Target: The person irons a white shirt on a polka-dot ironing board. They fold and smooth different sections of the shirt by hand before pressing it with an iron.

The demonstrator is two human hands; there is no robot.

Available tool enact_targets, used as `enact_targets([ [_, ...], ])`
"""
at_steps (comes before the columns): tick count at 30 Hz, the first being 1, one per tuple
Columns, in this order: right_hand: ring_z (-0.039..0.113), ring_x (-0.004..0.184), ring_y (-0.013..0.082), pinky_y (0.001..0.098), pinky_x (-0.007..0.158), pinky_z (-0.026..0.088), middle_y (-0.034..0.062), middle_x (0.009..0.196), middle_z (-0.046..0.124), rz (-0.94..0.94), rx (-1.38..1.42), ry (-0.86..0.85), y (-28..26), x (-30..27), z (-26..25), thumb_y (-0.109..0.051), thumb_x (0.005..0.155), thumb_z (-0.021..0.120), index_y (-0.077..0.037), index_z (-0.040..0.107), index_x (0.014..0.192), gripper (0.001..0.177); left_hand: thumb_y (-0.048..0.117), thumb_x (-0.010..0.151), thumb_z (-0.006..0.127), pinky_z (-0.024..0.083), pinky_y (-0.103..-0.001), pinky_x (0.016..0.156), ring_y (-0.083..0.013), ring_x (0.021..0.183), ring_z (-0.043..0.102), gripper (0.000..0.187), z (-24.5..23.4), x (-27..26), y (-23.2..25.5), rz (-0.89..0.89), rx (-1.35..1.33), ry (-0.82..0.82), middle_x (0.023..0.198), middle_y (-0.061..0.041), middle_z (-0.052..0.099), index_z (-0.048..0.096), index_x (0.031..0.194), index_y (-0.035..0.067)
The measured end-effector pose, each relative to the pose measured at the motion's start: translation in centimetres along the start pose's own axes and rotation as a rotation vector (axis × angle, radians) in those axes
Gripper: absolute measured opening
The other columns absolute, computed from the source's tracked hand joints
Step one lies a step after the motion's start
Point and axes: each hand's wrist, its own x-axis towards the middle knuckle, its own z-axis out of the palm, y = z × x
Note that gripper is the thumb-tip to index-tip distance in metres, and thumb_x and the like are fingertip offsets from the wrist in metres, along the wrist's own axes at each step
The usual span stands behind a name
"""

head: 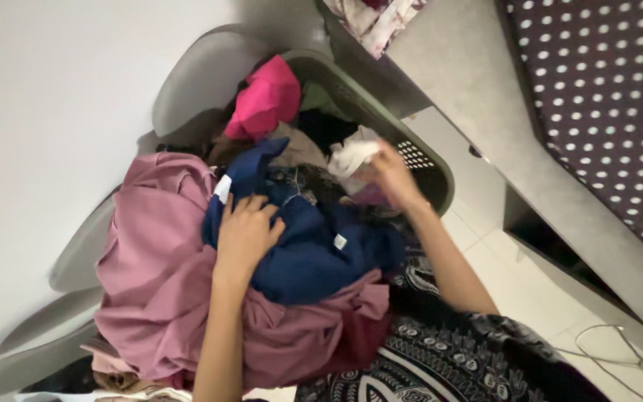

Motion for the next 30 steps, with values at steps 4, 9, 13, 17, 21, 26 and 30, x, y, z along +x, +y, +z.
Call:
enact_targets([
  [4, 0.069, 0.117, 0.0315, 0.0474, 0.108, 0.057, 0.0200, 0.124, 0.068, -0.370, 0.332, -0.191, -14.5, -8.2, 3.3, -0.002, 0.104, 0.049, 0.006, 0.056, 0.127, 0.026, 0.032, 0.083, 0.071, 0.036, -0.056, 0.114, -0.0306, 0.111, 0.064, 0.028, 0.0, 0.9, -0.7, -0.002, -0.034, 0.010, 0.114, -0.008, 0.072, 0.077, 0.100, 0.011],
  [9, 0.068, 0.113, 0.0284, 0.0422, 0.105, 0.055, 0.0180, 0.121, 0.068, -0.511, 0.342, -0.303, -21.3, -16.5, 6.0, -0.004, 0.105, 0.054, 0.002, 0.057, 0.123, 0.019, 0.012, 0.091, 0.067, 0.045, -0.050, 0.112, -0.0316, 0.111, 0.066, 0.019, -4.0, 3.9, 1.4, 0.184, -0.141, 0.316, 0.114, -0.008, 0.071, 0.073, 0.109, 0.008],
  [13, 0.064, 0.119, 0.0288, 0.0423, 0.106, 0.051, 0.0169, 0.128, 0.064, -0.476, 0.390, -0.322, -20.1, -21.3, 6.9, -0.008, 0.103, 0.057, 0.003, 0.057, 0.125, 0.024, 0.002, 0.085, 0.067, 0.049, -0.043, 0.104, -0.0351, 0.118, 0.064, 0.036, -9.0, 4.2, 8.2, 0.345, -0.566, 0.383, 0.124, -0.014, 0.068, 0.067, 0.121, 0.005],
  [17, 0.063, 0.120, 0.0300, 0.0433, 0.107, 0.050, 0.0160, 0.125, 0.063, -0.575, 0.491, -0.267, -19.4, -28.3, 6.9, -0.016, 0.095, 0.057, -0.002, 0.057, 0.123, 0.032, 0.009, 0.061, 0.081, 0.044, -0.049, 0.098, -0.0481, 0.116, 0.056, 0.069, -8.0, 3.1, 17.2, 0.603, -0.535, 0.339, 0.131, -0.028, 0.055, 0.057, 0.125, -0.007],
  [21, 0.061, 0.125, 0.0296, 0.0434, 0.111, 0.048, 0.0155, 0.129, 0.063, -0.732, 0.540, -0.158, -20.9, -35.2, 2.7, -0.018, 0.097, 0.055, -0.001, 0.057, 0.126, 0.033, 0.003, 0.083, 0.077, 0.052, -0.035, 0.090, -0.0317, 0.101, 0.065, 0.051, -5.3, 1.3, 24.3, 0.491, -0.796, 0.180, 0.139, -0.022, 0.060, 0.059, 0.130, -0.002],
  [26, 0.060, 0.130, 0.0291, 0.0436, 0.116, 0.046, 0.0149, 0.135, 0.062, -0.936, 0.584, 0.077, -22.0, -43.8, -8.1, -0.019, 0.101, 0.052, -0.001, 0.056, 0.131, 0.035, 0.007, 0.090, 0.082, 0.049, -0.026, 0.081, -0.0113, 0.091, 0.053, 0.028, -7.7, -1.5, 32.5, 0.476, -1.161, -0.132, 0.094, -0.003, 0.059, 0.060, 0.108, 0.004],
  [30, 0.058, 0.135, 0.0287, 0.0437, 0.120, 0.044, 0.0144, 0.140, 0.061, -1.059, 0.628, 0.287, -22.7, -48.8, -17.0, -0.020, 0.103, 0.051, -0.001, 0.056, 0.134, 0.037, 0.000, 0.087, 0.086, 0.046, -0.022, 0.083, -0.0060, 0.091, 0.051, 0.036, -12.9, -1.1, 38.2, 0.699, -1.346, 0.008, 0.093, 0.004, 0.053, 0.052, 0.093, 0.009],
])
